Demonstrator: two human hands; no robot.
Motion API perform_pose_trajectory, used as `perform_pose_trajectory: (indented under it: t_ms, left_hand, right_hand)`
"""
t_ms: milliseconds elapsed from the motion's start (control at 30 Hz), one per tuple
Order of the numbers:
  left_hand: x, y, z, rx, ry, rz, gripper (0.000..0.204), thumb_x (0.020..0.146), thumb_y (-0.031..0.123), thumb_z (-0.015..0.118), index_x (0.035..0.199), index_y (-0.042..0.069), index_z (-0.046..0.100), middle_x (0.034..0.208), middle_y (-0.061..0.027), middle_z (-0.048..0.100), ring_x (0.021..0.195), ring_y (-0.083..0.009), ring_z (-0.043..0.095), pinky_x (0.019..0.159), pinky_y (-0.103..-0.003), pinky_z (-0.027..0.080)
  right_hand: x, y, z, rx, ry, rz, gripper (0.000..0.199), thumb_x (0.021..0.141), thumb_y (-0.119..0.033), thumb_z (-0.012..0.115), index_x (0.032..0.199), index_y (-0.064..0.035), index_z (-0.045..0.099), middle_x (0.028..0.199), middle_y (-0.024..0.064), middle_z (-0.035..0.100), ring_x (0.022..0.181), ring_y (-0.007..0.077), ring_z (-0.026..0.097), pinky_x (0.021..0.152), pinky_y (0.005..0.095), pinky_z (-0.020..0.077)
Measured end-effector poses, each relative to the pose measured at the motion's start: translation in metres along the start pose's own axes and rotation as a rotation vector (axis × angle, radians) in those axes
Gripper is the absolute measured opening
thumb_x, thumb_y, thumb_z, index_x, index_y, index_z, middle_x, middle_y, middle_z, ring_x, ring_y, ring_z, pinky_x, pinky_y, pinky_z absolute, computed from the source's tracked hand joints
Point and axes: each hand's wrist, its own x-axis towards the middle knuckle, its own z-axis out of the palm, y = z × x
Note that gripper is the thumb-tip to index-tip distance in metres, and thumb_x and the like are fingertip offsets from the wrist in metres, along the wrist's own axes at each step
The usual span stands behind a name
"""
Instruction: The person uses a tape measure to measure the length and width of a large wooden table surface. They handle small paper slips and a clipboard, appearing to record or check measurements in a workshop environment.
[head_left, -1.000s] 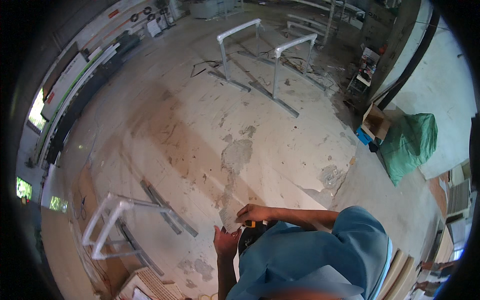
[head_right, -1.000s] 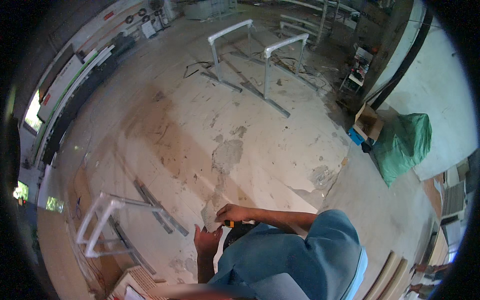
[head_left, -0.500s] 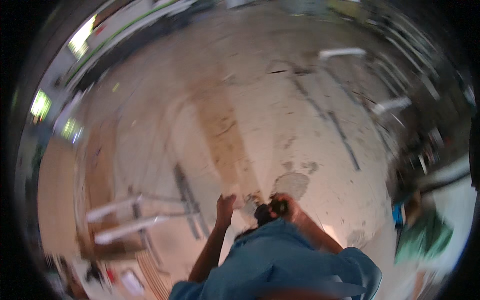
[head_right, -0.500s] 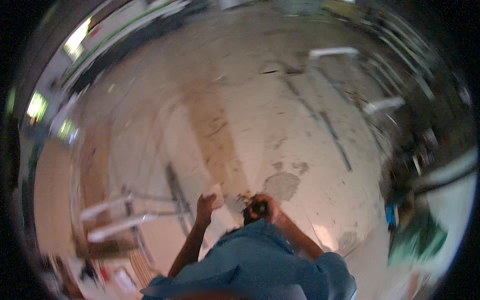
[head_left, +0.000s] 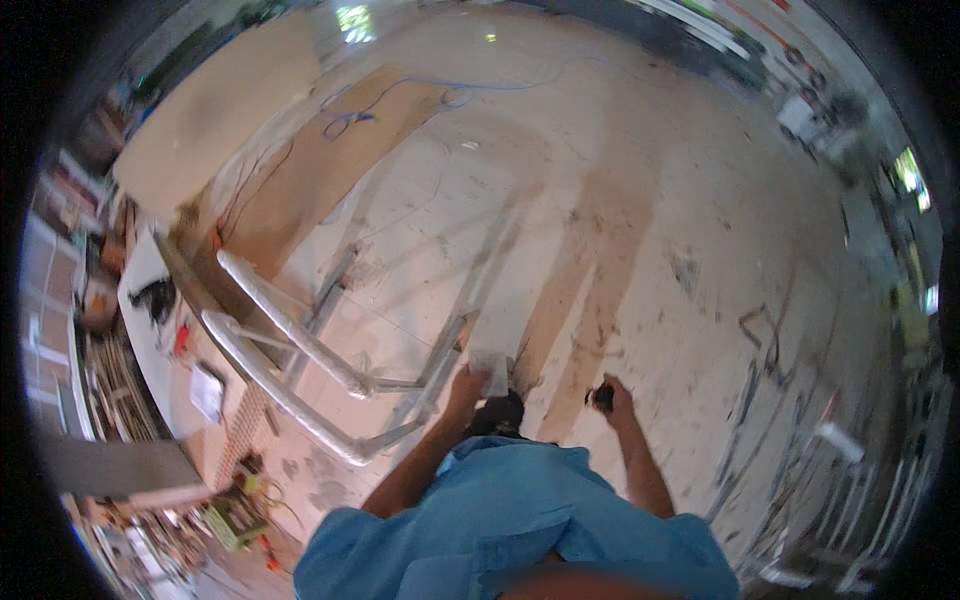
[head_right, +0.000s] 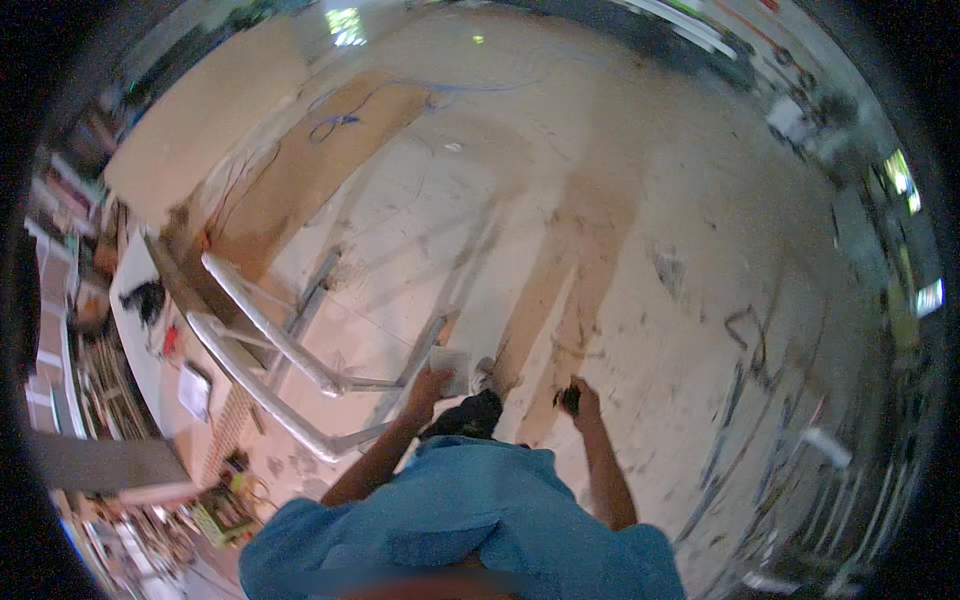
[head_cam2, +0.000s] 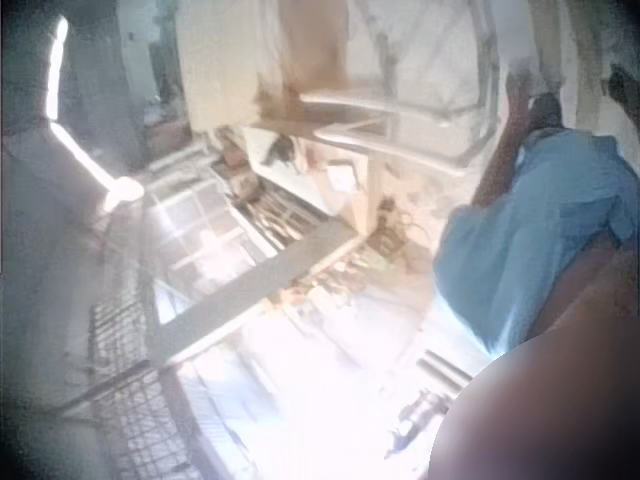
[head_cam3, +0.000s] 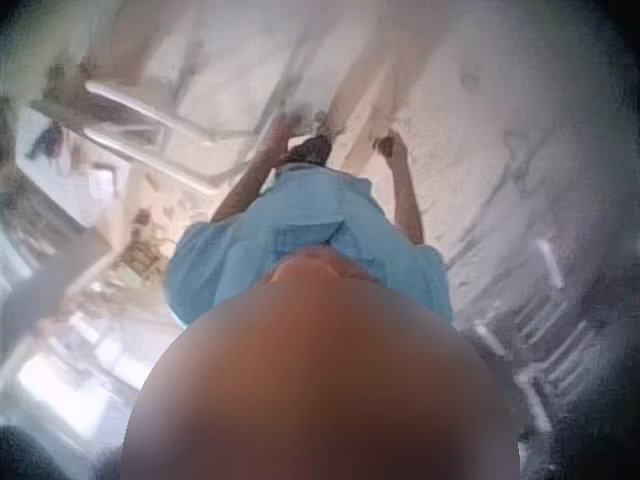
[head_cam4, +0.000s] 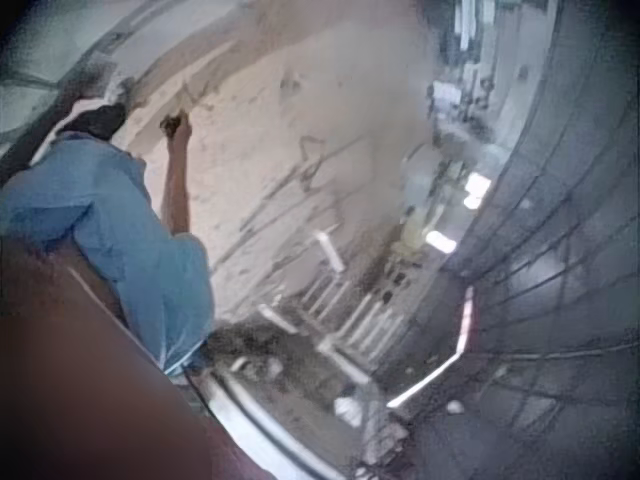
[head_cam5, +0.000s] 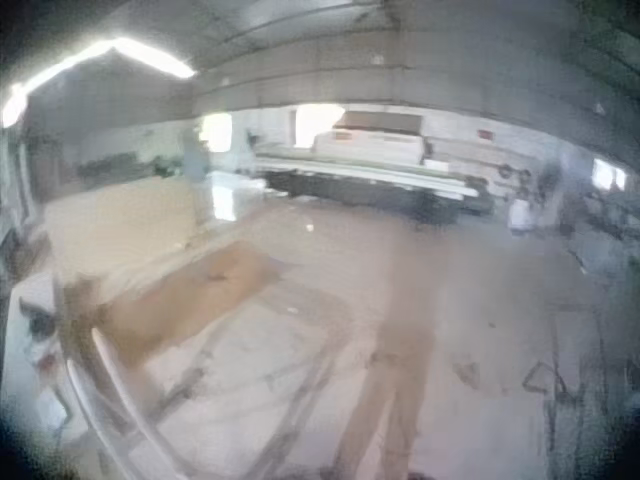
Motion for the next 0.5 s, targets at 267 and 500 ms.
perform_pose_trajectory:
  t_ms: [267, 500]
  left_hand:
    - [0.142, 0.207, -0.007, 0.072, 0.279, 0.460, 0.050, 0.094, 0.022, 0.073, 0.135, -0.002, 0.061, 0.114, -0.0115, 0.073, 0.099, -0.0218, 0.067, 0.089, -0.035, 0.054]
    - [0.188, 0.256, -0.043, 0.034, 0.740, 0.273, 0.042, 0.097, 0.022, 0.070, 0.128, -0.005, 0.066, 0.113, -0.0126, 0.074, 0.103, -0.0195, 0.066, 0.092, -0.036, 0.053]
  right_hand:
    - [0.145, -0.009, -0.028, -0.470, 0.207, 0.170, 0.025, 0.097, -0.035, 0.071, 0.088, -0.0124, 0.065, 0.078, 0.0071, 0.063, 0.070, 0.0224, 0.066, 0.058, 0.0368, 0.0557]
    - [0.344, -0.141, 0.135, -1.171, -0.367, 0.280, 0.032, 0.098, -0.041, 0.064, 0.083, -0.0127, 0.063, 0.071, 0.0073, 0.061, 0.061, 0.0230, 0.061, 0.054, 0.0395, 0.0506]
